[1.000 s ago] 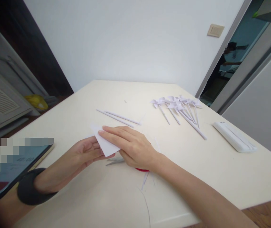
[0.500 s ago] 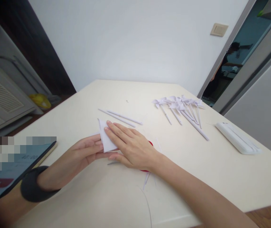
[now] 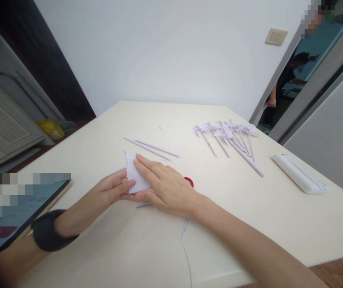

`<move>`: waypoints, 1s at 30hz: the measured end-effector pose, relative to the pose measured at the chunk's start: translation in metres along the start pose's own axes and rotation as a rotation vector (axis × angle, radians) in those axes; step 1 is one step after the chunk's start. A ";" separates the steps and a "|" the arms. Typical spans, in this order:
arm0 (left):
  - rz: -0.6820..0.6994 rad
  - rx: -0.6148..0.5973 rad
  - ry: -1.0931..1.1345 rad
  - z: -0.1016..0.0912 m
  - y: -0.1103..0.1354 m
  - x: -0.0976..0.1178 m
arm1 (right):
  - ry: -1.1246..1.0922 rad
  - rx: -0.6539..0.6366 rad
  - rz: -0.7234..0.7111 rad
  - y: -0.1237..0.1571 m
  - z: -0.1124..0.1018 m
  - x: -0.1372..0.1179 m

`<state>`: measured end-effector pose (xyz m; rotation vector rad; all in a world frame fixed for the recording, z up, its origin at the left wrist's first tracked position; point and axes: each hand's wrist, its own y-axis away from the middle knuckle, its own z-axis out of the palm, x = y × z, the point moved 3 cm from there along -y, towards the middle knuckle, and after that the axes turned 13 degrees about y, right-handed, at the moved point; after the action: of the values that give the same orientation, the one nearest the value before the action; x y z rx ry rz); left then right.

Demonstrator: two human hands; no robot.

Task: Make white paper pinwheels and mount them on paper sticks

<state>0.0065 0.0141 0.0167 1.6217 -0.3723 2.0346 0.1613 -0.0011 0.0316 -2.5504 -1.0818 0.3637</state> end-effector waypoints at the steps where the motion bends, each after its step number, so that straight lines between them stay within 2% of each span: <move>1: 0.014 -0.019 -0.036 -0.001 -0.001 -0.001 | -0.070 0.004 0.076 0.001 -0.002 0.001; 4: 0.027 -0.078 -0.160 0.000 -0.001 -0.005 | -0.238 -0.059 0.270 0.003 -0.003 0.006; 7: 0.004 -0.098 -0.329 0.003 0.002 -0.010 | -0.286 -0.138 0.307 0.004 -0.001 0.009; 9: -0.012 -0.096 -0.392 0.004 0.004 -0.012 | -0.303 -0.140 0.307 0.004 0.000 0.011; 17: -0.077 -0.120 -0.379 -0.006 -0.005 -0.011 | -0.388 -0.040 0.347 0.001 0.000 0.014; 30: -0.088 -0.132 -0.313 -0.004 -0.002 -0.011 | -0.611 -0.015 0.444 0.001 -0.003 0.025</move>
<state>0.0064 0.0156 0.0045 1.8407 -0.5246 1.6565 0.1800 0.0162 0.0316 -2.7468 -0.6610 1.3148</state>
